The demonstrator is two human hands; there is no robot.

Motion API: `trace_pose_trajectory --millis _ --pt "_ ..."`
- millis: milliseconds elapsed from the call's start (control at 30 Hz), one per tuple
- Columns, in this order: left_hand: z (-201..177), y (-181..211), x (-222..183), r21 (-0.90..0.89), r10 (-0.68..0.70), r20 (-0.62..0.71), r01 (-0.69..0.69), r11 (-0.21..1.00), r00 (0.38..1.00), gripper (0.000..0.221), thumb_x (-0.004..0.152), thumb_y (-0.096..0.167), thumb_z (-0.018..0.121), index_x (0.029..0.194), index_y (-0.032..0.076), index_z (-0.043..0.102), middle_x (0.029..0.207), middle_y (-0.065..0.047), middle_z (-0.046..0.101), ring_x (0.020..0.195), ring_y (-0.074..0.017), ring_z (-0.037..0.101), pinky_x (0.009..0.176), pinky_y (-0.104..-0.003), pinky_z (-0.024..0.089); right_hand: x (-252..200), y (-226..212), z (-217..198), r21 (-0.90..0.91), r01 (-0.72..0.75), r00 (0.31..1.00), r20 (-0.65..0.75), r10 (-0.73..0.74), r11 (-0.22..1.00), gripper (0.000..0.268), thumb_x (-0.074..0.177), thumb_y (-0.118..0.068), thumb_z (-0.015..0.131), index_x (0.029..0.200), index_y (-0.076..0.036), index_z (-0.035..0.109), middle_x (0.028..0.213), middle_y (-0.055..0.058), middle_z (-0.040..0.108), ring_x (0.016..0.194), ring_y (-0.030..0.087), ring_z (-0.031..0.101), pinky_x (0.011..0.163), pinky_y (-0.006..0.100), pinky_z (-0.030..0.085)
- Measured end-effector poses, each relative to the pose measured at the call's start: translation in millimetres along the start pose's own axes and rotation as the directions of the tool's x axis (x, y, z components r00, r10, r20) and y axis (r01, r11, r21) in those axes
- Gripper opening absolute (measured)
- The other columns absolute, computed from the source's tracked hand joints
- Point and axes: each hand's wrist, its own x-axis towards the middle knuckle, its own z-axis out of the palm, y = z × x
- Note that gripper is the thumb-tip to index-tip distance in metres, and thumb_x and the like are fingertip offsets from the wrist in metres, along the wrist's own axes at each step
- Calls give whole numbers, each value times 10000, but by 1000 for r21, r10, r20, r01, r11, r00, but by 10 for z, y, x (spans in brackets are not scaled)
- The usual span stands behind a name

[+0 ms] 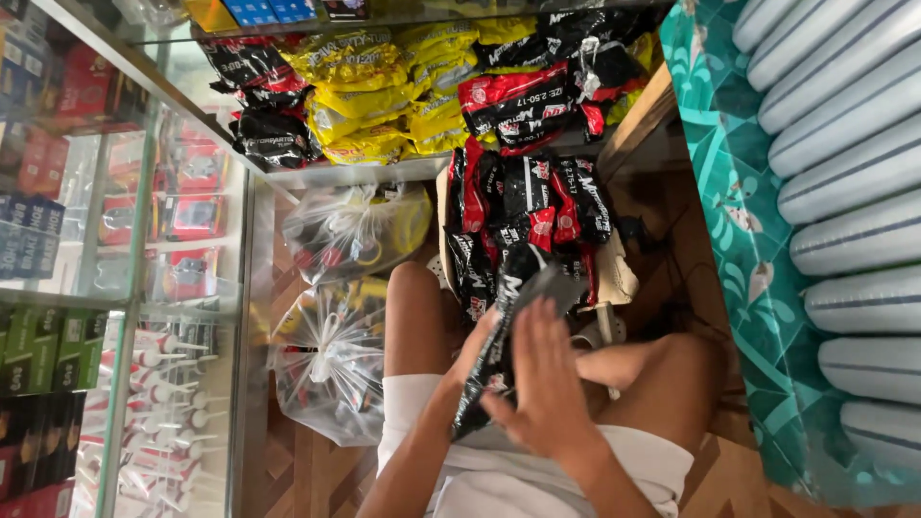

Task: Sorting and checking packaged motorcycle inner tubes while sitting on the floor of a shop.

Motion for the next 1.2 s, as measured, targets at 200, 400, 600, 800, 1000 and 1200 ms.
trace_pose_trajectory --millis 200,400,600,800,1000,1200 --pt "-206 -241 30 439 -9 -127 64 896 992 650 1041 400 521 1558 26 400 1527 -131 515 1394 -202 484 1192 -356 351 463 1 -368 180 78 986 -160 -49 981 1017 1004 -681 346 1612 108 137 1709 317 152 1615 470 130 1303 578 109" --pt "-422 -180 -171 -423 -353 -268 220 879 897 582 1003 496 529 1362 51 636 1302 -158 654 1131 -245 661 1019 -383 510 144 -113 -51 209 130 991 -19 -129 969 945 1003 -604 396 1605 85 159 1686 301 201 1590 463 182 1288 563 145" --pt "242 438 -217 -334 -437 -386 319 887 812 534 995 487 538 1291 58 656 1110 -98 717 886 -200 704 818 -342 574 -173 30 351 199 29 987 -161 4 980 902 1048 -553 409 1605 99 132 1679 354 138 1587 493 123 1279 558 126" --pt "63 191 -130 256 -168 -131 197 946 977 411 1061 341 548 1344 55 631 1139 -50 690 991 -123 636 876 -310 532 218 314 84 388 38 942 -322 97 921 902 1030 -567 404 1626 71 175 1706 304 190 1619 444 157 1318 538 127" --pt "-278 -83 -137 -565 -474 -286 253 785 833 556 932 568 444 1247 159 652 1096 -98 736 962 -208 699 892 -365 556 114 -62 86 284 162 984 -123 -131 945 927 985 -544 506 1582 107 225 1662 305 247 1572 464 216 1281 541 158" --pt "-943 -344 -64 -553 -233 -406 -35 833 884 602 995 626 447 1132 104 714 995 -84 751 839 -248 715 811 -400 594 -413 -112 424 84 120 985 116 -129 989 917 971 -505 584 1579 86 235 1657 305 251 1557 480 197 1257 536 165"
